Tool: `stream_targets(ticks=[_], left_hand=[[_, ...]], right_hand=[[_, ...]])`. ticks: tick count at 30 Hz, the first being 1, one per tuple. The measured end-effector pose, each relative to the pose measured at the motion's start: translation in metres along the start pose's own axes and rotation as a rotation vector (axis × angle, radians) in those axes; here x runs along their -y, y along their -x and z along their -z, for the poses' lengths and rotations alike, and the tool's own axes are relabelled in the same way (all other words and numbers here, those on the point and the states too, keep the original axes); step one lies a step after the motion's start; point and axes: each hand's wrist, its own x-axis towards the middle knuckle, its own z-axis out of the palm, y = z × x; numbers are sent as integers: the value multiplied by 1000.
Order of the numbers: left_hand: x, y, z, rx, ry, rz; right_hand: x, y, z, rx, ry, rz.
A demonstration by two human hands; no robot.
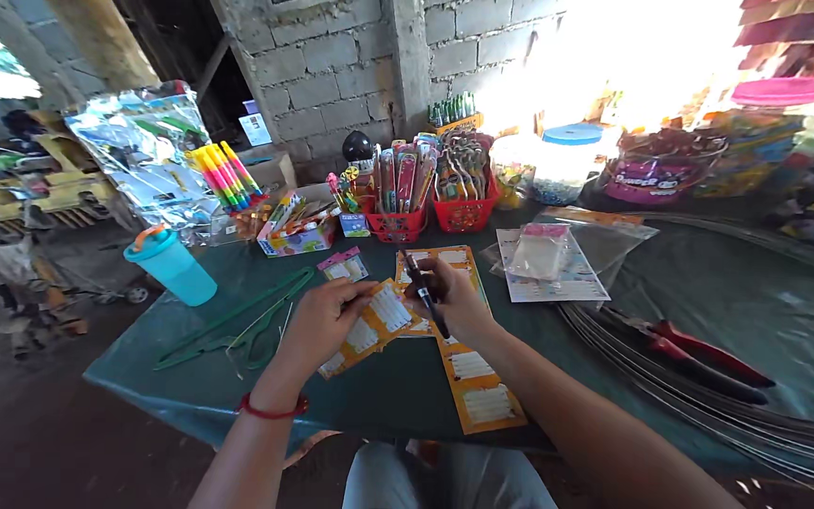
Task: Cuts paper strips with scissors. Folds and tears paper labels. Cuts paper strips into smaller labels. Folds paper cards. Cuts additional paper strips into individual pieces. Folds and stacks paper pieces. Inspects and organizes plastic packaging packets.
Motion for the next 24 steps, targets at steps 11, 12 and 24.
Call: stream_targets(ticks=[11,12,24], left_hand=[[20,90,-48,-154,522,7],[23,91,-53,-171,705,115],[34,71,-9,-932,1277,440]], right_hand=[[15,-15,-35,-78,-136,5],[18,-19,-44,-48,-133,-26],[-22,-6,-102,350,-106,-94]])
